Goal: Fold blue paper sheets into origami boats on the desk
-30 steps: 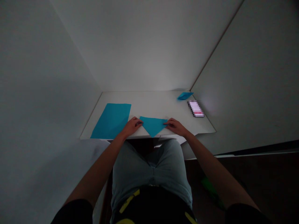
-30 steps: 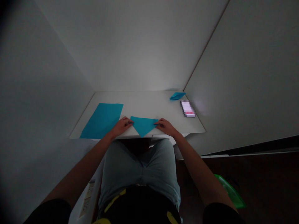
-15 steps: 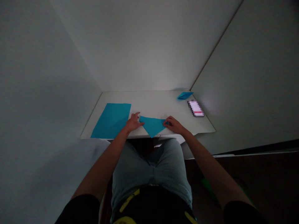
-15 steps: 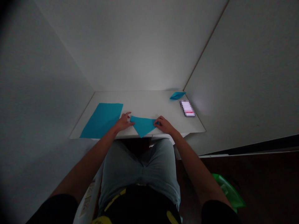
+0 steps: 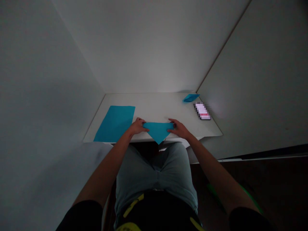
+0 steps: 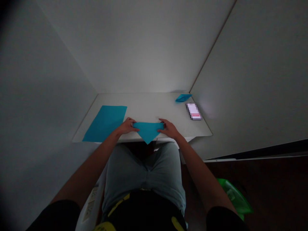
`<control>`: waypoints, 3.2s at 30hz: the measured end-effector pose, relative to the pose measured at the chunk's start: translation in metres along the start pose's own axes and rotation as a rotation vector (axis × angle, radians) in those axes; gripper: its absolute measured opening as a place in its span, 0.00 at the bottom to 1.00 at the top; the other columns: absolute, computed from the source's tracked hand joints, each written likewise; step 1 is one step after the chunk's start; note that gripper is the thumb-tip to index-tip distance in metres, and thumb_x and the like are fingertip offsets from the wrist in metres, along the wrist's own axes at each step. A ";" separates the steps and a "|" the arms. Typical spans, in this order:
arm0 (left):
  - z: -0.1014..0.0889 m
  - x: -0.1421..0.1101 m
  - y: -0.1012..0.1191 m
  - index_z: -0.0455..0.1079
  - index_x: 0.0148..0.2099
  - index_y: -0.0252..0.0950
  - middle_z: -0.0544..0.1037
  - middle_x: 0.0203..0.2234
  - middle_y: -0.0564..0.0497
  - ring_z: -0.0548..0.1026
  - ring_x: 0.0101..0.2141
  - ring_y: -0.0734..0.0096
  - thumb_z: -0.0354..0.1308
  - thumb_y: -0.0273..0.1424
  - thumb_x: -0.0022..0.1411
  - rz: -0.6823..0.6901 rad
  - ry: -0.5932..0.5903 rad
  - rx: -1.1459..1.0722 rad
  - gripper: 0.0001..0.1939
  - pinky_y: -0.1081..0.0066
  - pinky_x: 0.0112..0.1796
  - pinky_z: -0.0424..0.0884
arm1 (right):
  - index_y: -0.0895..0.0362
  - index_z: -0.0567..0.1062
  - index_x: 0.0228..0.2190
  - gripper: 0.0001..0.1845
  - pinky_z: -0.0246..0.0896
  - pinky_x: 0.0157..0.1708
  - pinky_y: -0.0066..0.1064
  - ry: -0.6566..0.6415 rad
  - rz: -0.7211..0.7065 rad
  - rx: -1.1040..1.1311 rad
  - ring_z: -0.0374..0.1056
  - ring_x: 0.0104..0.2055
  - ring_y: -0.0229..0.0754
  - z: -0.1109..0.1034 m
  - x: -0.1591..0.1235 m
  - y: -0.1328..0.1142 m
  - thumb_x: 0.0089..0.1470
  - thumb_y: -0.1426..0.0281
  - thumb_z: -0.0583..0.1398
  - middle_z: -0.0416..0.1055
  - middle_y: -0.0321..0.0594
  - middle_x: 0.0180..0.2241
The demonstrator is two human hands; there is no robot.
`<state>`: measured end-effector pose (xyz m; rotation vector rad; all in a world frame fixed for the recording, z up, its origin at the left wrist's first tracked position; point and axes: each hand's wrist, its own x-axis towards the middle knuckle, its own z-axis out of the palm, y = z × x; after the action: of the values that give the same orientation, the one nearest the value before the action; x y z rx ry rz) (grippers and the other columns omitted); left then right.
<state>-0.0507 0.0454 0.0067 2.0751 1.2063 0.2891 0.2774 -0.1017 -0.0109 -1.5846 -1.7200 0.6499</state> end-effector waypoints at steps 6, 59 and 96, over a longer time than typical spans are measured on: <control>0.007 -0.012 0.006 0.82 0.41 0.39 0.77 0.46 0.47 0.78 0.38 0.65 0.77 0.34 0.53 0.071 0.054 -0.031 0.14 0.64 0.44 0.77 | 0.53 0.77 0.62 0.34 0.64 0.32 0.34 -0.022 0.016 0.046 0.65 0.29 0.40 0.001 0.000 -0.003 0.56 0.59 0.71 0.79 0.39 0.40; 0.026 -0.028 0.012 0.84 0.49 0.41 0.84 0.37 0.51 0.78 0.34 0.68 0.73 0.35 0.61 0.209 0.242 -0.152 0.14 0.68 0.40 0.74 | 0.54 0.84 0.50 0.23 0.67 0.33 0.37 0.229 0.005 0.066 0.67 0.29 0.42 0.012 0.006 0.000 0.62 0.53 0.65 0.78 0.43 0.36; 0.024 -0.027 0.012 0.83 0.55 0.40 0.83 0.30 0.52 0.78 0.32 0.67 0.68 0.40 0.65 0.118 0.255 -0.247 0.19 0.68 0.37 0.73 | 0.53 0.87 0.46 0.30 0.70 0.36 0.38 0.290 0.087 0.036 0.72 0.30 0.45 0.008 0.005 -0.012 0.64 0.43 0.61 0.83 0.46 0.38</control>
<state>-0.0453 0.0082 0.0015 1.9356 1.1301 0.7399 0.2632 -0.0973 -0.0062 -1.6465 -1.4269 0.4634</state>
